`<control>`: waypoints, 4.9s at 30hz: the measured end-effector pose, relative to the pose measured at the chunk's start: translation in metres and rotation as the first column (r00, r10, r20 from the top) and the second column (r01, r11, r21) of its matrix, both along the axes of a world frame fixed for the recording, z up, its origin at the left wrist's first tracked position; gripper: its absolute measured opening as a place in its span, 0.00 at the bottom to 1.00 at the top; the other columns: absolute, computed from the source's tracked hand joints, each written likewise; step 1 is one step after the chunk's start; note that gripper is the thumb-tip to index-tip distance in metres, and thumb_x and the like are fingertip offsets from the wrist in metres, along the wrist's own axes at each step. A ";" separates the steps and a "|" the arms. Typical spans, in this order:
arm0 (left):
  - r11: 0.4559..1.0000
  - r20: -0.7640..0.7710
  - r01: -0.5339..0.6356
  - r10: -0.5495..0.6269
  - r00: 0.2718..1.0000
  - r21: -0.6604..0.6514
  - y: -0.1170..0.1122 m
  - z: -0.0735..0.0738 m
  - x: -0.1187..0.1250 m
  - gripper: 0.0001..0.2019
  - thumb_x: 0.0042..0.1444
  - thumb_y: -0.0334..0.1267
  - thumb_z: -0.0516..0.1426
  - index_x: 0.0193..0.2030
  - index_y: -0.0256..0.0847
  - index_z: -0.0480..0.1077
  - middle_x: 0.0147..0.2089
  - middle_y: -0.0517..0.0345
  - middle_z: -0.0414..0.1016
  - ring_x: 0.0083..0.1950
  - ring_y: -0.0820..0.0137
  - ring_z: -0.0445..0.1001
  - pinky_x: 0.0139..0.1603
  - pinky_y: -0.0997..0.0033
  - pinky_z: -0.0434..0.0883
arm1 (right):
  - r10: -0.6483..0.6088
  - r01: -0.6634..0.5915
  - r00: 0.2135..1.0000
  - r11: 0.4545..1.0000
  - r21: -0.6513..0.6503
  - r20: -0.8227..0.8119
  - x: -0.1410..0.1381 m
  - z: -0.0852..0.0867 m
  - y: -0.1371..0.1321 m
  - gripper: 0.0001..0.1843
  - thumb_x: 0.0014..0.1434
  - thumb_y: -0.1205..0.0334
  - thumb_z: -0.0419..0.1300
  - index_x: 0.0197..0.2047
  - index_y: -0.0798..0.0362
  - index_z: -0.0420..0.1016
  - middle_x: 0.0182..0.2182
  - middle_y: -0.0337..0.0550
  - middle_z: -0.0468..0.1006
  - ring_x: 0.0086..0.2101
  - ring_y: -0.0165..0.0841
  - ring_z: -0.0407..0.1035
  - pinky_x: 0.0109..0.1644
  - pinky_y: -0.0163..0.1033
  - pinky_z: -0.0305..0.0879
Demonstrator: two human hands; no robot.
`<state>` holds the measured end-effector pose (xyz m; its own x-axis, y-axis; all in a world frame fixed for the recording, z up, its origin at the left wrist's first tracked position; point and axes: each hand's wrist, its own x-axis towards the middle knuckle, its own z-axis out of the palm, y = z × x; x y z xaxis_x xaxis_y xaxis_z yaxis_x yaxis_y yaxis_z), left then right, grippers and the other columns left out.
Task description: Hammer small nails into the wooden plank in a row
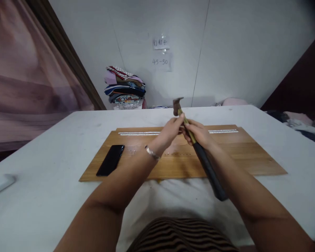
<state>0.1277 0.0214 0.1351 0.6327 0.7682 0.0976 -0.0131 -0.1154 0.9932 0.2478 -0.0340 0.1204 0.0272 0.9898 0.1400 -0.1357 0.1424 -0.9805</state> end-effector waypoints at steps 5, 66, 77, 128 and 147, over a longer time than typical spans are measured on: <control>0.978 0.024 -0.179 0.182 0.983 -0.103 0.039 0.022 -0.006 0.16 0.62 0.41 0.51 0.23 0.36 0.61 0.17 0.65 0.59 0.16 0.80 0.59 0.21 0.79 0.60 | 0.071 -0.074 0.997 0.993 0.092 0.036 -0.033 0.008 0.019 0.29 0.57 0.60 0.58 0.62 0.45 0.58 0.38 0.38 0.75 0.30 0.29 0.72 0.22 0.29 0.65; 0.832 -0.325 0.047 -0.267 0.907 -0.553 -0.019 -0.089 -0.095 0.21 0.58 0.56 0.53 0.41 0.38 0.66 0.24 0.63 0.65 0.20 0.79 0.61 0.18 0.78 0.58 | -0.474 0.499 0.866 0.815 -0.293 0.157 0.097 -0.140 -0.005 0.21 0.45 0.56 0.63 0.43 0.54 0.73 0.20 0.35 0.73 0.19 0.27 0.64 0.21 0.31 0.54; 0.822 -0.288 0.019 -0.221 0.932 -0.569 -0.021 -0.077 -0.090 0.18 0.58 0.53 0.54 0.43 0.39 0.65 0.31 0.64 0.65 0.21 0.82 0.59 0.19 0.78 0.55 | -0.476 0.499 0.866 0.813 -0.300 0.150 0.095 -0.138 -0.004 0.21 0.44 0.55 0.63 0.42 0.54 0.73 0.19 0.34 0.72 0.19 0.26 0.64 0.20 0.31 0.54; 0.838 -0.348 -0.018 -0.207 0.914 -0.546 -0.025 -0.074 -0.086 0.20 0.57 0.54 0.55 0.44 0.39 0.65 0.24 0.67 0.62 0.18 0.81 0.57 0.17 0.77 0.53 | -0.455 0.486 0.873 0.836 -0.256 0.173 0.096 -0.140 -0.002 0.21 0.45 0.56 0.60 0.42 0.56 0.72 0.19 0.34 0.71 0.19 0.27 0.64 0.20 0.31 0.53; 0.843 -0.309 0.054 -0.255 0.916 -0.535 -0.024 -0.074 -0.085 0.17 0.59 0.52 0.53 0.39 0.38 0.64 0.22 0.68 0.61 0.18 0.81 0.56 0.17 0.76 0.52 | -0.435 0.480 0.874 0.841 -0.249 0.218 0.099 -0.143 -0.001 0.22 0.45 0.55 0.58 0.43 0.55 0.72 0.20 0.36 0.71 0.19 0.26 0.64 0.20 0.31 0.54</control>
